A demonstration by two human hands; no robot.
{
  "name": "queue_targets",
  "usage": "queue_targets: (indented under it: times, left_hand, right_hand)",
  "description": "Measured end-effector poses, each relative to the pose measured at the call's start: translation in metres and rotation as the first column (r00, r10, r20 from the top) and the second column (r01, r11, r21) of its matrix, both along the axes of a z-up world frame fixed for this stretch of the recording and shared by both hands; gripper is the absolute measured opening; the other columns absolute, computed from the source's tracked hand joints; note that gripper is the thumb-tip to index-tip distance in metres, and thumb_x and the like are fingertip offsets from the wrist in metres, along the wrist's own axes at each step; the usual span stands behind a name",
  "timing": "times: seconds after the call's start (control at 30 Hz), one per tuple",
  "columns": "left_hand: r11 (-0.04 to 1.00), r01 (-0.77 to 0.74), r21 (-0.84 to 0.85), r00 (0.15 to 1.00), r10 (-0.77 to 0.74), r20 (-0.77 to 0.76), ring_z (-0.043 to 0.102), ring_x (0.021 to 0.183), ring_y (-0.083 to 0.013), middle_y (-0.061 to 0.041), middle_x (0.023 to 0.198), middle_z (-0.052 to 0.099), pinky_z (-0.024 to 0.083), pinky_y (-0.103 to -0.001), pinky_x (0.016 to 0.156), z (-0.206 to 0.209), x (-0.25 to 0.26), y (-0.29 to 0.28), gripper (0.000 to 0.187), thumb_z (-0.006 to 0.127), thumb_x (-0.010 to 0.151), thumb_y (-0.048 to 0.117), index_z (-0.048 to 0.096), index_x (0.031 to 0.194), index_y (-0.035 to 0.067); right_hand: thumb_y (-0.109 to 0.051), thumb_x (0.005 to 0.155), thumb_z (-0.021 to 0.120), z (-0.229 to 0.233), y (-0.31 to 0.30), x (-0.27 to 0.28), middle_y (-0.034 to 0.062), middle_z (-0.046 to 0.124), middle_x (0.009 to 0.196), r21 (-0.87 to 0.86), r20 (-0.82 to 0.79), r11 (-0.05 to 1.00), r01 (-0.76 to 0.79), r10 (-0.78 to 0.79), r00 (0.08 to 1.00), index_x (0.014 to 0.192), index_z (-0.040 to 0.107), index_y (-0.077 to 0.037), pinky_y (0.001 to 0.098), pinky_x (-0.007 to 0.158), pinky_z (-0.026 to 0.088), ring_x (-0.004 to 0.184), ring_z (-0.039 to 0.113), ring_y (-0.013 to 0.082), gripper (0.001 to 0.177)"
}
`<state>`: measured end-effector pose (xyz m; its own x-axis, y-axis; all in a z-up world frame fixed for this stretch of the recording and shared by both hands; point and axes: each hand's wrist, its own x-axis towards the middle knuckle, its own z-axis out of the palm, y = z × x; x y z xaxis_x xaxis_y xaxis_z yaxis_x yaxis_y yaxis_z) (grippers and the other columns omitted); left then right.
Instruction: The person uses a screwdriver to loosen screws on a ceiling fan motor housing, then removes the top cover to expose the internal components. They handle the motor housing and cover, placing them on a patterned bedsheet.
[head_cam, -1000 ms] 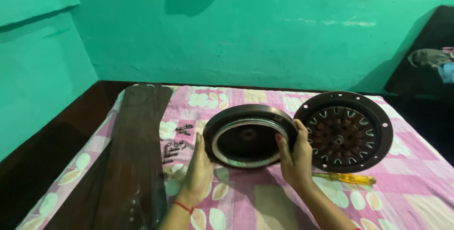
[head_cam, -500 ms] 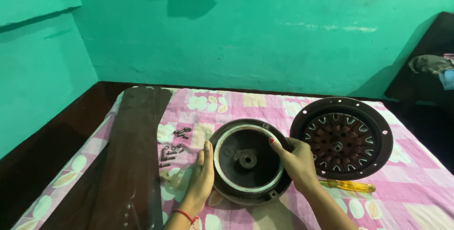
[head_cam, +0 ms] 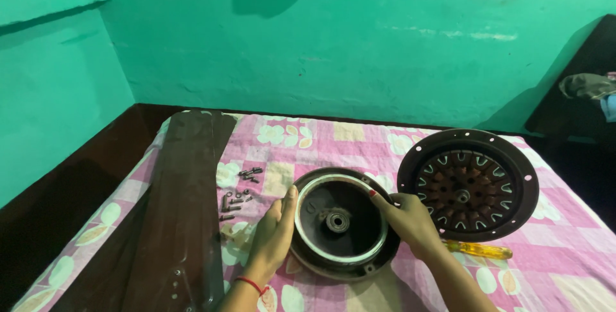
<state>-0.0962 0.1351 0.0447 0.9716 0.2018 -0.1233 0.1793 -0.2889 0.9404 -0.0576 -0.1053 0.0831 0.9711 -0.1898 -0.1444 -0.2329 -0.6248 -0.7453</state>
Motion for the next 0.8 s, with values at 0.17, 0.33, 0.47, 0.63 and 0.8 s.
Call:
queue_targets:
  times: [0.17,0.33,0.47,0.63,0.8]
  left_hand:
    - [0.794,-0.403,0.455,0.802,0.066,0.594,0.05,0.115,-0.0413,-0.023,0.122,0.057,0.041,-0.051,0.099,-0.006,0.002,-0.01,0.061,0.049,0.099,0.053,0.061,0.129,0.002]
    - [0.849,-0.341,0.403,0.797,0.035,0.603,0.045,0.122,-0.0449,-0.026,0.132,0.052,0.041,-0.053,0.101,-0.02,0.0,-0.015,0.061,0.056,0.097,0.045,0.052,0.139,0.001]
    - [0.907,-0.25,0.339,0.927,0.122,0.356,0.062,0.111,-0.0479,-0.032,0.125,0.061,0.051,-0.053,0.09,-0.02,0.003,-0.008,0.058,0.051,0.098,0.034,0.043,0.144,0.0]
    - [0.896,-0.134,0.424,0.99,0.099,0.104,0.07,0.093,-0.0462,-0.024,0.094,0.074,0.054,-0.056,0.082,-0.026,0.009,-0.004,0.032,0.048,0.1,0.028,0.061,0.125,0.013]
    - [0.923,-0.246,0.295,0.946,0.162,0.282,0.072,0.092,-0.0428,-0.021,0.095,0.075,0.056,-0.053,0.077,-0.038,0.017,0.0,0.031,0.054,0.096,0.03,0.069,0.119,0.016]
  right_hand:
    - [-0.043,0.091,0.072,0.042,0.008,-0.024,0.015,0.077,0.088,-0.458,0.46,0.88,0.128,0.11,0.881,0.104,0.079,-0.01,0.0381,0.068,0.056,0.078,0.074,0.0279,0.036]
    - [-0.021,0.086,0.075,0.041,-0.003,-0.03,0.0104,0.076,0.088,-0.198,0.813,0.979,-0.043,0.189,0.551,0.092,0.076,-0.005,0.0308,0.067,0.061,0.073,0.078,0.0201,0.017]
    - [-0.009,0.076,0.073,0.009,-0.008,-0.016,0.0141,0.074,0.089,-0.281,0.717,0.954,-0.109,0.284,0.636,0.09,0.079,-0.004,0.0347,0.064,0.059,0.07,0.074,0.0266,0.016]
    - [-0.015,0.082,0.073,-0.022,-0.025,-0.002,0.0201,0.075,0.085,-0.23,0.613,0.973,-0.025,0.165,0.773,0.099,0.077,-0.003,0.0417,0.068,0.058,0.071,0.074,0.0335,0.022]
    - [-0.018,0.093,0.062,-0.026,-0.035,0.001,0.0252,0.075,0.082,-0.332,0.191,0.935,-0.123,0.194,0.962,0.096,0.079,-0.001,0.042,0.073,0.057,0.072,0.075,0.0371,0.024]
